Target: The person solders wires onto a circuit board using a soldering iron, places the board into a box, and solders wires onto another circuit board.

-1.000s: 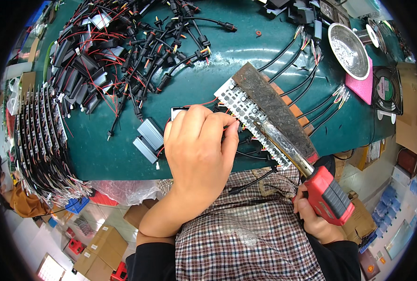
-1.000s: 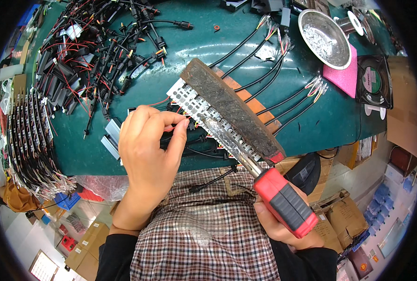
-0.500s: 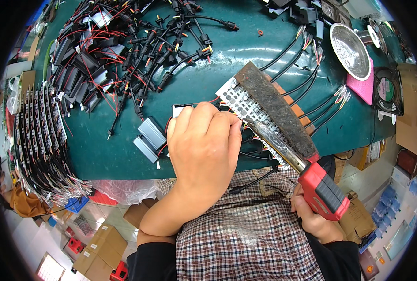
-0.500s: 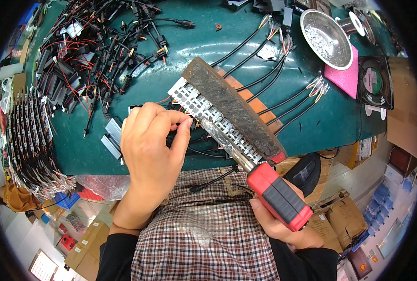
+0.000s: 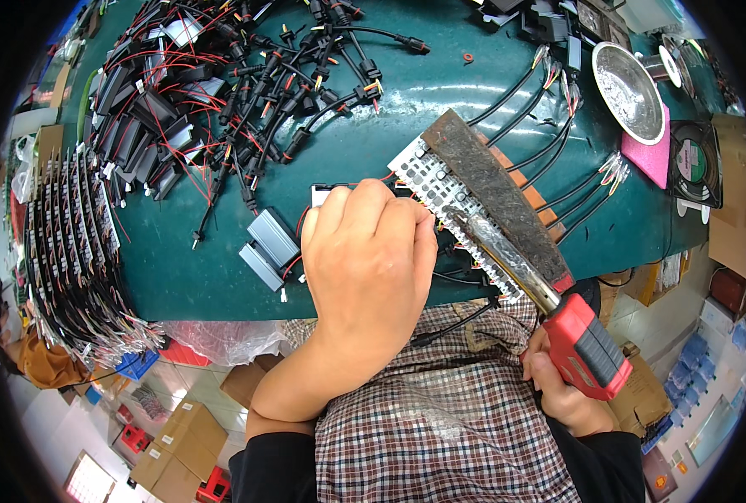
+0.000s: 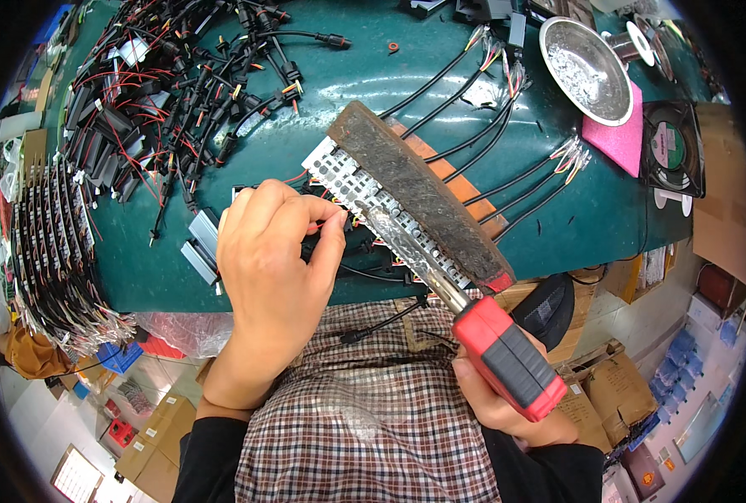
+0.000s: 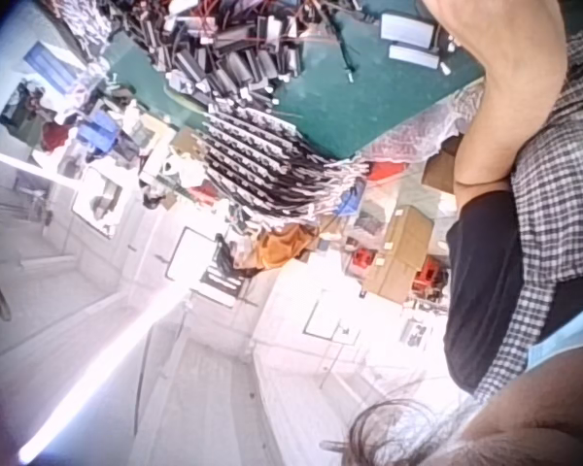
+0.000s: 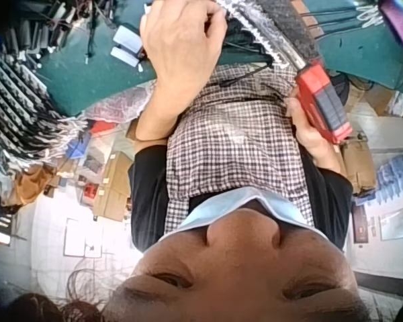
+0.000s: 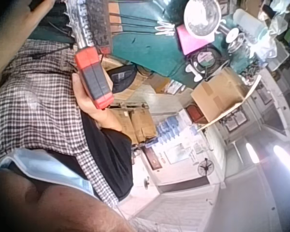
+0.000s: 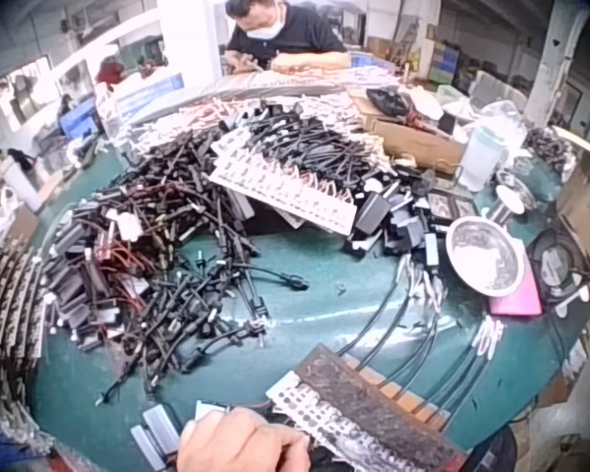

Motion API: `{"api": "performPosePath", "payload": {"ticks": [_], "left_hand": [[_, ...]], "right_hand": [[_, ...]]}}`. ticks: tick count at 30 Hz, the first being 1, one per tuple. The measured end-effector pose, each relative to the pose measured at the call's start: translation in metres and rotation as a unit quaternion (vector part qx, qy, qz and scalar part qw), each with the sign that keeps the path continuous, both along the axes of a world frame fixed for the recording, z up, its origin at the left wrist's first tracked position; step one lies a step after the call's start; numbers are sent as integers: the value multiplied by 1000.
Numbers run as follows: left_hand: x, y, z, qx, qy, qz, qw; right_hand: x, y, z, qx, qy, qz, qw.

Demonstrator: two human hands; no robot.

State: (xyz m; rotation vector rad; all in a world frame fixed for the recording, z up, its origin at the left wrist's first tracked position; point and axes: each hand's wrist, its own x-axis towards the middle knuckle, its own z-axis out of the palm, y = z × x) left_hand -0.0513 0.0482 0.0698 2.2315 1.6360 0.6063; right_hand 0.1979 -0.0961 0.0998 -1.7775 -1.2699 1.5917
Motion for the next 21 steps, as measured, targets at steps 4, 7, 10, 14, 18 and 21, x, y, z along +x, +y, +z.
{"api": "performPosePath", "payload": {"ticks": [4, 7, 10, 14, 18, 21], "left_hand": [[0, 1, 2, 0, 5, 1, 1000], [-1, 3, 0, 5, -2, 0, 1000], [-2, 3, 0, 16, 11, 9, 1000], [0, 1, 3, 15, 12, 12, 1000], [-2, 0, 7, 16, 1, 8, 1000], [-18, 6, 22, 35, 33, 51, 998]], "right_hand": [[0, 0, 1, 13, -1, 3, 1000], [-1, 2, 3, 7, -8, 5, 1000], [0, 2, 2, -10, -8, 10, 1000], [-7, 5, 6, -28, -20, -1, 999], [-8, -11, -4, 10, 57, -81, 995], [-9, -10, -2, -25, 84, -119, 989]]}}
